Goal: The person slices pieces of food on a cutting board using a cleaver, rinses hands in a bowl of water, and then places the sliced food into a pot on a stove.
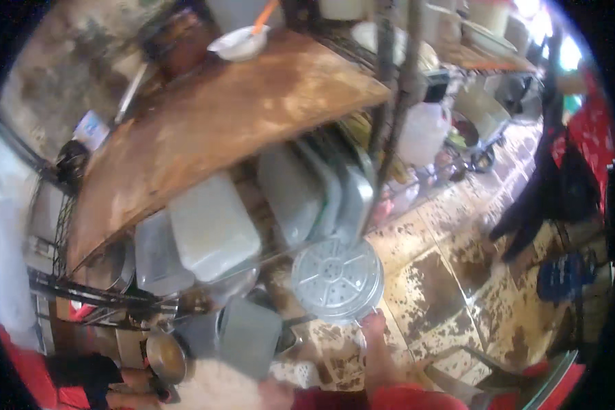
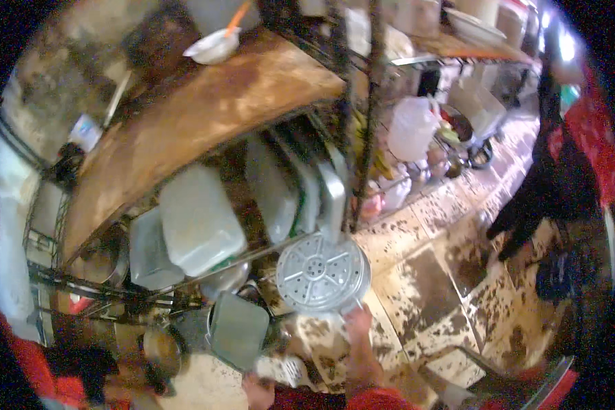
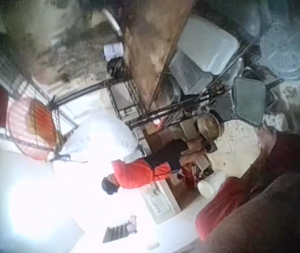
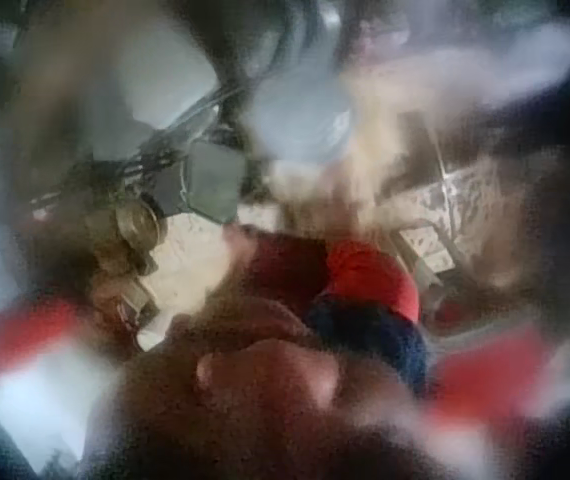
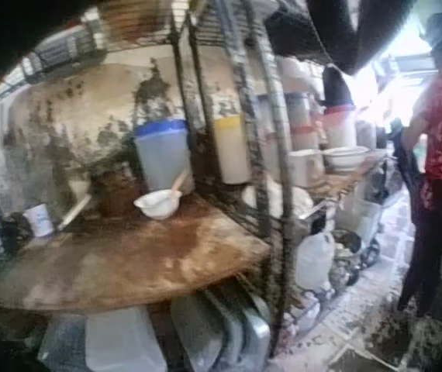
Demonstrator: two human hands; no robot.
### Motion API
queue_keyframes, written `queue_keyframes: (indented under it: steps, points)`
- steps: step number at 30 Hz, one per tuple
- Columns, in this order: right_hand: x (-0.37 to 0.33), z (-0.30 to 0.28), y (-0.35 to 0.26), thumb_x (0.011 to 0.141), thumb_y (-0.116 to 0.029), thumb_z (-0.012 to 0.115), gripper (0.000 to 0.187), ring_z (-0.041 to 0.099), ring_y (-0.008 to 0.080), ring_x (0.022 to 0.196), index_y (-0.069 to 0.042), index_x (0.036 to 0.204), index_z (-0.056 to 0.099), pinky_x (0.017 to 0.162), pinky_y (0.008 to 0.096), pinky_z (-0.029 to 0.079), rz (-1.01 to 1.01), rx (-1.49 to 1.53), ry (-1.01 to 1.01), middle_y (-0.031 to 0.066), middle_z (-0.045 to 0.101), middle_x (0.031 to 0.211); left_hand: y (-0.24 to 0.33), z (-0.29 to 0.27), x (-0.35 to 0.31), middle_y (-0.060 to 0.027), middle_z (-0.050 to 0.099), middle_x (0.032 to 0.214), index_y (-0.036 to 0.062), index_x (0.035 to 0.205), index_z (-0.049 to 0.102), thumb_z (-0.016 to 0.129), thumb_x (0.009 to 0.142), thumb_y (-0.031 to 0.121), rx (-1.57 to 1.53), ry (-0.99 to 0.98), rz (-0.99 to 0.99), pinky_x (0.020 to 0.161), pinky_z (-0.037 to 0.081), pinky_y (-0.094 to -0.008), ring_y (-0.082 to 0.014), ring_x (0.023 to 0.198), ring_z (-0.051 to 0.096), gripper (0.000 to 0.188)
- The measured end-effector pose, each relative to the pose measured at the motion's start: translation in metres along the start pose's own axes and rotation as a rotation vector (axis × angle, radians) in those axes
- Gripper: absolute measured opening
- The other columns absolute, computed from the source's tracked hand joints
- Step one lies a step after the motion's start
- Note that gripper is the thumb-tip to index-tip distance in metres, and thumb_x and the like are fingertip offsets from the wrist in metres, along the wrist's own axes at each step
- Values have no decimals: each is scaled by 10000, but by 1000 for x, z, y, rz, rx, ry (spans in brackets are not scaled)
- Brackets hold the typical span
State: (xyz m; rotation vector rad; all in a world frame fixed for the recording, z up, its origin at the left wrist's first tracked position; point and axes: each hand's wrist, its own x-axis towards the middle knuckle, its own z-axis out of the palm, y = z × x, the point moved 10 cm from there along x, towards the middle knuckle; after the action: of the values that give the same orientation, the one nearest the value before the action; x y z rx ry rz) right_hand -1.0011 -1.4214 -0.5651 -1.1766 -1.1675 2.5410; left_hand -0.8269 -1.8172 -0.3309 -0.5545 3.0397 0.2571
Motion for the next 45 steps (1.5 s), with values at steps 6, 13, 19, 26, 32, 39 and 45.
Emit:
queue_keyframes:
  steps: [6, 13, 19, 26, 32, 39, 45]
  points:
    - [-76, -72, -95, 866, -179, 565, 98, 540, 228, 610, -82, 855, 553, 568, 389, 456, -328, -531, 105, 48, 535, 699, 69, 4, -2, -263, 365, 1363, 33, 1430, 284, 648, 782, 335, 103, -497, 138, 1096, 193, -618, -447, 1269, 332, 801]
    - [-295, -145, -276, 847, -92, 571, 93, 554, 203, 667, -41, 899, 628, 570, 358, 449, -34, -60, 794, 97, 585, 755, 262, -95, -7, -211, 495, 1257, 53, 1272, 465, 651, 788, 293, 108, -460, 607, 1006, 301, -603, -402, 1181, 444, 572]
    - [-316, -112, -466, 787, -47, 507, 169, 598, 259, 749, 2, 903, 620, 678, 409, 475, -105, -501, 823, 158, 638, 808, 431, -166, 23, -219, 594, 1121, 40, 1085, 581, 701, 733, 252, -18, -589, 893, 968, 393, -471, -389, 1082, 528, 428]
    - [-333, -124, -640, 720, -29, 541, 186, 612, 355, 787, -50, 895, 601, 738, 448, 472, -381, -141, 1042, 165, 607, 803, 636, -160, 26, -231, 641, 1061, -3, 1028, 622, 666, 763, 207, -389, -963, 933, 866, 475, -394, -308, 988, 618, 341]
    - [-283, -194, -723, 609, 43, 637, 361, 552, 188, 791, 5, 966, 598, 703, 328, 465, -241, 260, 785, 82, 615, 876, 759, -101, 23, -220, 671, 942, -8, 978, 669, 650, 780, 212, 145, -793, 1602, 838, 499, -404, -353, 893, 641, 297]
    - [-270, -266, -808, 636, 28, 630, 345, 589, 209, 817, 4, 978, 594, 733, 348, 485, -424, 565, 1083, 101, 638, 892, 935, -74, 35, -225, 665, 959, 5, 983, 671, 642, 781, 190, 505, -607, 1772, 848, 500, -415, -386, 894, 630, 276]
    - [-300, -407, -842, 650, -4, 621, 309, 591, 211, 773, 19, 954, 569, 684, 347, 495, -675, 642, 1450, 139, 628, 873, 1134, -53, -127, -210, 662, 993, 15, 1017, 666, 641, 791, 156, 171, -920, 1830, 834, 507, -403, -355, 898, 636, 267]
